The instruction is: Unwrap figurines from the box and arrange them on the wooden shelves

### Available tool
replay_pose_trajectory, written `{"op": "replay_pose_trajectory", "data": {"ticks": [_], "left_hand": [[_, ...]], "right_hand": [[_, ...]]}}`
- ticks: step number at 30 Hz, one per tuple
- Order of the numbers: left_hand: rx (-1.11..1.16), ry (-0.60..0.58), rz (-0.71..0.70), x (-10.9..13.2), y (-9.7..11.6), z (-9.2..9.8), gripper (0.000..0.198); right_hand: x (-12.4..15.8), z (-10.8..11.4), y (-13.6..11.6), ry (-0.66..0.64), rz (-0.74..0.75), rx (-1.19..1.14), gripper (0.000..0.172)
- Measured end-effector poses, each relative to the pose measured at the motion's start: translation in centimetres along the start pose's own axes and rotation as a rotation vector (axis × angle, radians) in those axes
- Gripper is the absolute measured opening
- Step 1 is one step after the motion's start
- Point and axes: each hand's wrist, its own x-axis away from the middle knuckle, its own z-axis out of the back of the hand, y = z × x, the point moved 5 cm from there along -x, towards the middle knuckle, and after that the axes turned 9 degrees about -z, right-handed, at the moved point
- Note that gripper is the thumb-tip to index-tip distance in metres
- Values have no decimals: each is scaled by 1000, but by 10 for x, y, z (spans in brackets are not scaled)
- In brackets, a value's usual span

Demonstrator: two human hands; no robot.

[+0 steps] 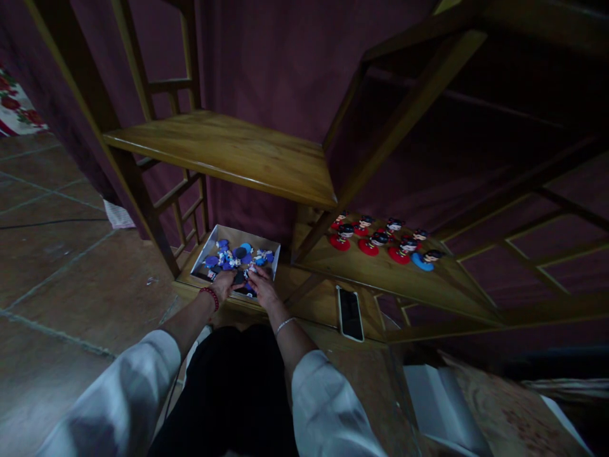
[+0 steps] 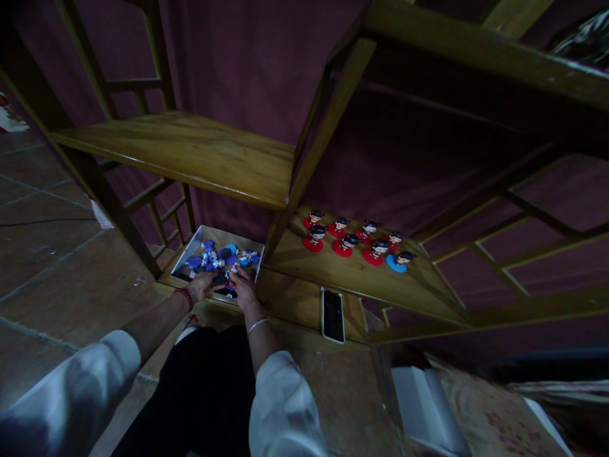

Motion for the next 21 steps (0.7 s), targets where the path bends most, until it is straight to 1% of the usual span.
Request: {"op": "replay_pose_trajectory", "data": {"ticks": [6,9,12,17,21], "left_hand": [[-6,-36,-2,-3,-1,0,20],[-55,-41,0,-3,-2,1,24],[-85,-40,-2,-3,-3,0,26],[-10,-92,20,-9,-9,-2,28],[25,-90,44,-17,-15,-1,25]], "right_hand": [[-2,-1,3,12,2,19,33],[-5,0,5,43,-7,25,32],[-8,1,7,47,-10,20,31],[-11,3,10,44,3,16,32],[-10,3,10,54,-6,9,32]]}}
